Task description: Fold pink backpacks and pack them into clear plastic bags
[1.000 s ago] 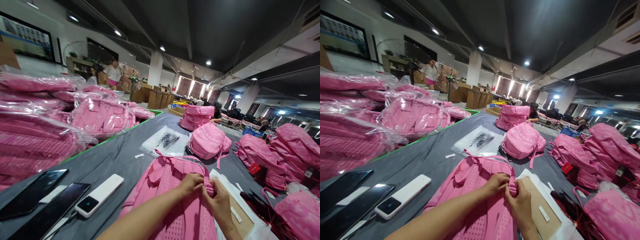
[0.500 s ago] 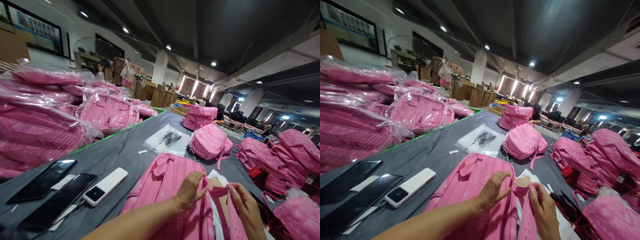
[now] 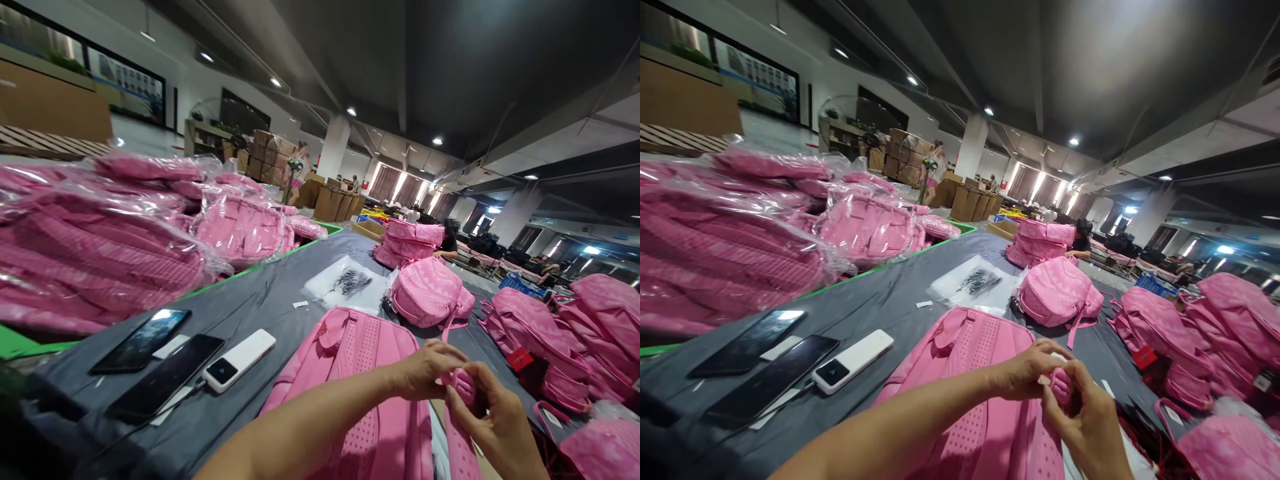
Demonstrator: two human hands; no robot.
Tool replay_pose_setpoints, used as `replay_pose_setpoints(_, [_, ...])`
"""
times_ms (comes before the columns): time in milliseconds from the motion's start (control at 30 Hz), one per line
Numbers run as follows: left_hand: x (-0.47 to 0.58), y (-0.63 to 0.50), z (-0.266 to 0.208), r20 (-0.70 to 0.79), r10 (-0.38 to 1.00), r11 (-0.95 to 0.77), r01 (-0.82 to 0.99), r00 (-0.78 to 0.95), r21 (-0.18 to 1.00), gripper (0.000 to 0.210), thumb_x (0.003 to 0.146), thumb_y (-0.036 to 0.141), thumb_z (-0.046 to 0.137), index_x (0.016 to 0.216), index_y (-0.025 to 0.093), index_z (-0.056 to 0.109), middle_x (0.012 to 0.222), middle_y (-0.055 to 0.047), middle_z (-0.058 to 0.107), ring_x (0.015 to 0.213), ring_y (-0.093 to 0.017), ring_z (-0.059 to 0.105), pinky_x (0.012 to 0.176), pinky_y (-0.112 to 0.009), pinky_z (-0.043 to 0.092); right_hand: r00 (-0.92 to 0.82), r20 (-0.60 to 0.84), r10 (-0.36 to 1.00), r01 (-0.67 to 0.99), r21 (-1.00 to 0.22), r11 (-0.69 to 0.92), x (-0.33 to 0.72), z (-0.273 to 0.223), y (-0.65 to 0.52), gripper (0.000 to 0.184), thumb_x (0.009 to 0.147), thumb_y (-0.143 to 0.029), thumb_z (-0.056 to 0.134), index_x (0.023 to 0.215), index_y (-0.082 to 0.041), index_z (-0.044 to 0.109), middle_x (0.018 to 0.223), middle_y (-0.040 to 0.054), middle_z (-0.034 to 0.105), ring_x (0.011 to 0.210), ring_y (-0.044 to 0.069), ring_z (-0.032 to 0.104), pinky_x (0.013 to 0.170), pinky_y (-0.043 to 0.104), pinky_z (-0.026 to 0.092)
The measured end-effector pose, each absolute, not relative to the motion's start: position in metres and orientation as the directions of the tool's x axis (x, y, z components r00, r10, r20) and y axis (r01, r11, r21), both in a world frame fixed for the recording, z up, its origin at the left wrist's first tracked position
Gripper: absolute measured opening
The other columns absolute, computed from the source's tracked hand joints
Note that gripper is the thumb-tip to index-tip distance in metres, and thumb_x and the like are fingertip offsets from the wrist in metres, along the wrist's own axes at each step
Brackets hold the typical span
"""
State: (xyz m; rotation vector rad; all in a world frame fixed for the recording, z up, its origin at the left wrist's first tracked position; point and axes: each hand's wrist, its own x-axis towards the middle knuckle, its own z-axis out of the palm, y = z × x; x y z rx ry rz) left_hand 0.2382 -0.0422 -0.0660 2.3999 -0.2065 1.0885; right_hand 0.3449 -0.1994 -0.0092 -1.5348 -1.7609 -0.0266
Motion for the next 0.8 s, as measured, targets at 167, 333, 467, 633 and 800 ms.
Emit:
replay_pose_setpoints(167, [0.229, -0.034, -0.062, 0.658, 0.119, -0.96, -0.083, 0.743, 0.267, 0.015, 0.098, 0.032, 0.063, 0.095, 0.022, 0.074, 0.086, -0.004, 0.074, 0.088, -0.019, 0.065, 0.102, -0.035, 0.036, 0.212, 0.613, 0.761, 0.802, -0.554, 0.222, 0.358, -0.019, -0.197, 0.036, 0.079, -0.055, 0.073, 0.085, -0.021, 0.062, 0.064, -0.0022, 0.059, 0.051, 0.013, 0.057, 0.048, 0.021, 0.049])
replay_pose_setpoints(333, [0.211, -0.039, -0.085, 0.646, 0.328, -0.944, 0.209, 0.69, 0.256, 0.015, 0.099, 0.016, 0.055, 0.102, 0.019, 0.069, 0.094, -0.006, 0.07, 0.09, -0.02, 0.062, 0.094, -0.034, 0.039, 0.308, 0.636, 0.707, 0.733, -0.632, 0.25, 0.368, -0.016, -0.184, 0.041, 0.081, -0.058, 0.07, 0.089, -0.019, 0.061, 0.068, -0.0007, 0.06, 0.054, 0.013, 0.055, 0.049, 0.023, 0.046])
replay_pose_setpoints(467, [0.186, -0.072, -0.098, 0.515, 0.592, -0.78, 0.279, 0.62, 0.56, 0.018, 0.097, 0.016, 0.052, 0.084, 0.018, 0.065, 0.08, -0.003, 0.066, 0.08, -0.02, 0.061, 0.093, -0.038, 0.044, 0.229, 0.659, 0.717, 0.778, -0.566, 0.272, 0.379, -0.004, -0.146, 0.045, 0.087, -0.061, 0.063, 0.101, -0.018, 0.062, 0.075, 0.0005, 0.063, 0.062, 0.015, 0.056, 0.057, 0.026, 0.047])
replay_pose_setpoints(633, [0.153, -0.137, -0.129, 0.01, 0.707, 0.094, -0.108, 0.707, 0.99, 0.034, 0.079, 0.049, 0.071, 0.089, 0.017, 0.072, 0.08, -0.003, 0.071, 0.078, -0.022, 0.063, 0.075, -0.035, 0.053, 0.011, 0.474, 0.88, 0.915, -0.359, 0.182, 0.377, -0.027, -0.063, 0.036, 0.097, -0.052, 0.052, 0.104, -0.018, 0.063, 0.081, 0.0005, 0.066, 0.071, 0.016, 0.06, 0.065, 0.026, 0.046])
replay_pose_setpoints(800, [0.109, -0.18, -0.183, -0.211, 0.72, 0.386, -0.129, 0.661, 0.913, 0.044, 0.073, 0.064, 0.076, 0.093, 0.025, 0.078, 0.095, -0.008, 0.076, 0.098, -0.028, 0.071, 0.09, -0.038, 0.054, -0.02, 0.342, 0.939, 0.946, -0.299, 0.129, 0.367, -0.082, -0.006, 0.026, 0.079, -0.043, 0.082, 0.09, -0.023, 0.07, 0.098, 0.0042, 0.068, 0.091, 0.022, 0.063, 0.079, 0.032, 0.048])
